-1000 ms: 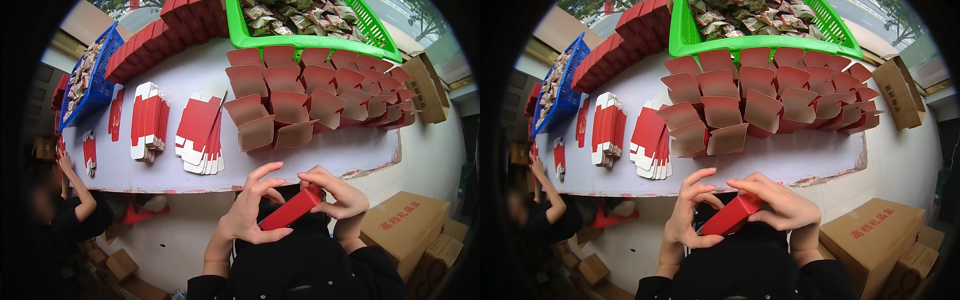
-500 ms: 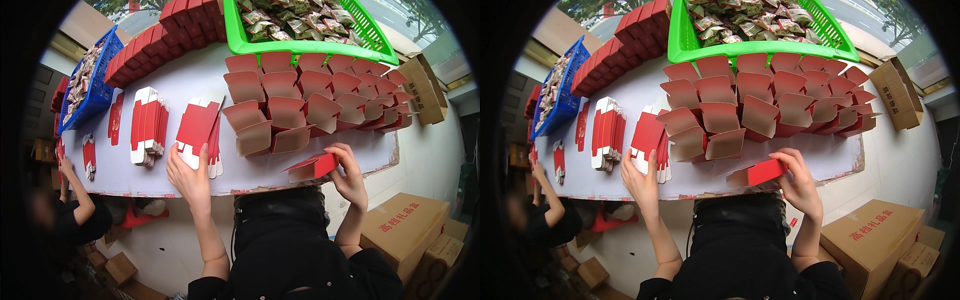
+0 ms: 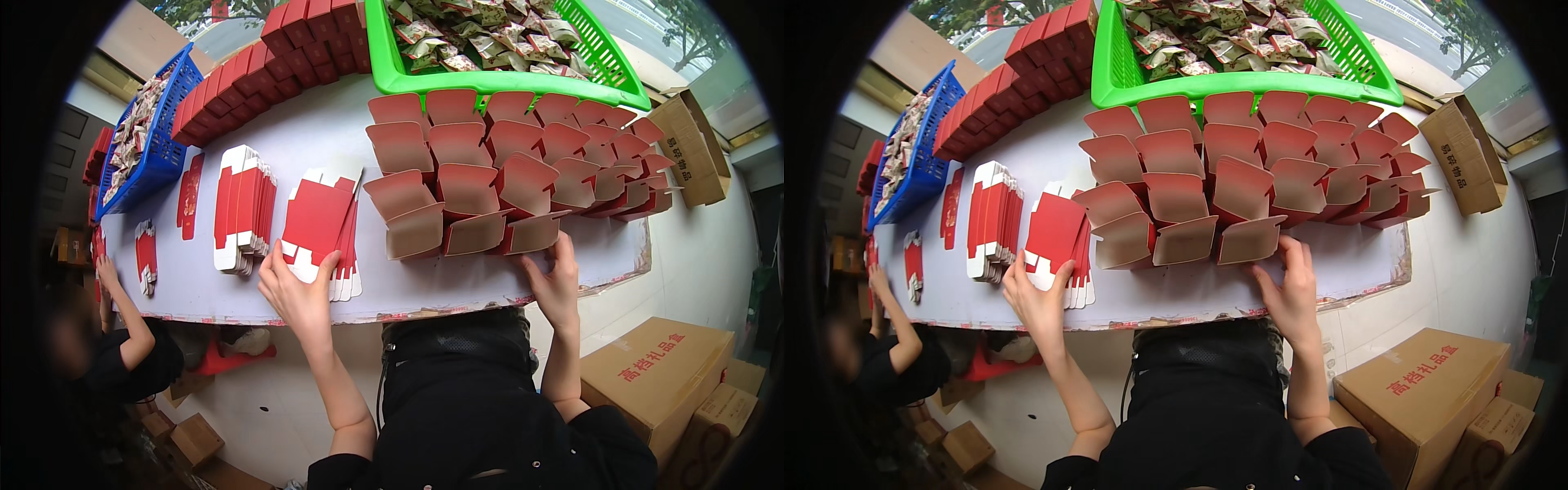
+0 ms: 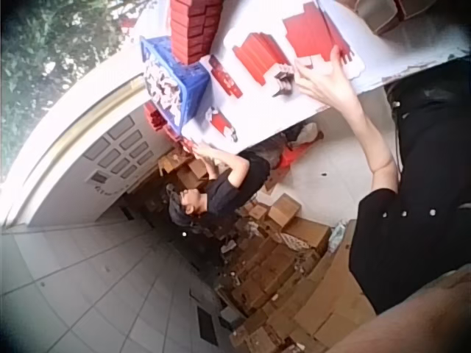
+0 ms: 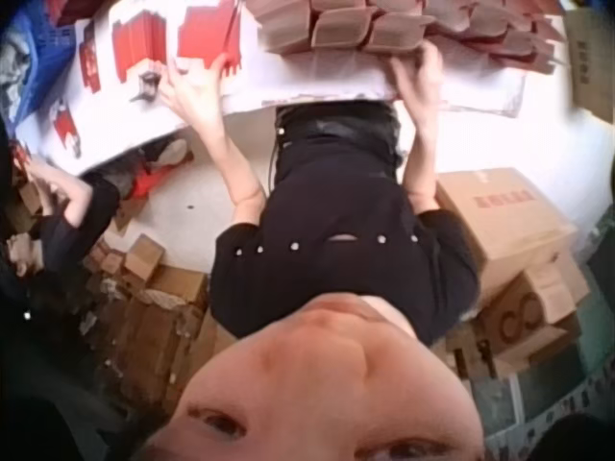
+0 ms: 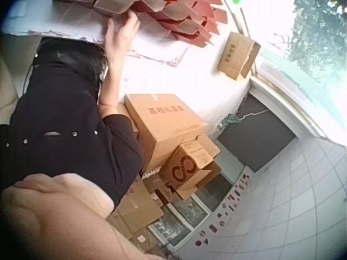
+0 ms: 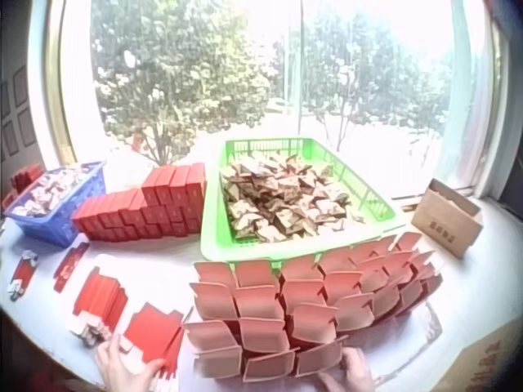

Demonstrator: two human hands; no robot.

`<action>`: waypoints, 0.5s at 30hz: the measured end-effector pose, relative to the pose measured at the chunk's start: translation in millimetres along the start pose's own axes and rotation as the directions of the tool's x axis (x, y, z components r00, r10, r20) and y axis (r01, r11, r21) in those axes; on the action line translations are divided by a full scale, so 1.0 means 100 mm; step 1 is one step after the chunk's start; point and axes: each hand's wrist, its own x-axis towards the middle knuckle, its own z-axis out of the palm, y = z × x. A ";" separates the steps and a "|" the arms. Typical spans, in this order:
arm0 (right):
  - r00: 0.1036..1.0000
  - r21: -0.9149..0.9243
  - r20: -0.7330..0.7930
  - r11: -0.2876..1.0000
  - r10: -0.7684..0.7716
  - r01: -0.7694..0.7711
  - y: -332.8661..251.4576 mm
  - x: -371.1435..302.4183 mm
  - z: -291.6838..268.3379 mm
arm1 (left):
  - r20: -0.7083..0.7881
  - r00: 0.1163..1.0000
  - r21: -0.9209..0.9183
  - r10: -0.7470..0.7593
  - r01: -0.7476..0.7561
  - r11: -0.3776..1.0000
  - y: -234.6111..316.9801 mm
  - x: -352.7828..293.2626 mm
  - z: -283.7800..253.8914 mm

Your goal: The person folds flat red cardboard pieces into small open-top boxes and places them on a table. They then pick up a wrapped item from a green basket and place it inside one of the boxes.

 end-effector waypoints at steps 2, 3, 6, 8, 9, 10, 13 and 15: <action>1.000 0.032 0.000 0.999 0.003 -0.003 0.04 0.01 0.05 | -0.001 1.000 -0.001 -0.015 0.015 1.000 0.00 0.00 -0.02; 1.000 0.048 0.000 0.999 0.005 -0.005 0.05 0.01 0.06 | -0.017 1.000 0.009 -0.011 0.012 1.000 0.00 0.00 -0.02; 1.000 0.025 0.003 1.000 0.004 -0.004 0.01 0.01 0.05 | -0.084 0.996 0.021 0.020 -0.019 1.000 0.01 0.00 -0.03; 1.000 0.000 -0.009 1.000 0.009 -0.009 -0.03 -0.01 0.01 | -0.157 0.985 0.013 0.068 -0.067 0.998 0.00 0.01 -0.03; 1.000 -0.012 -0.016 1.000 0.011 -0.011 -0.05 -0.02 -0.01 | -0.140 0.990 -0.096 0.032 -0.045 0.994 0.01 0.01 -0.05; 1.000 -0.019 -0.027 1.000 0.011 -0.012 -0.06 -0.03 -0.03 | -0.118 0.993 -0.205 -0.002 -0.022 0.979 0.02 0.02 -0.07; 0.998 -0.054 -0.069 0.998 -0.014 0.011 -0.13 -0.07 -0.09 | -0.100 0.982 -0.532 -0.160 0.083 0.842 0.02 0.02 -0.10; 0.992 -0.102 -0.102 0.993 -0.068 0.057 -0.22 -0.10 -0.12 | -0.185 0.955 -0.703 -0.233 0.037 0.711 0.05 0.00 -0.12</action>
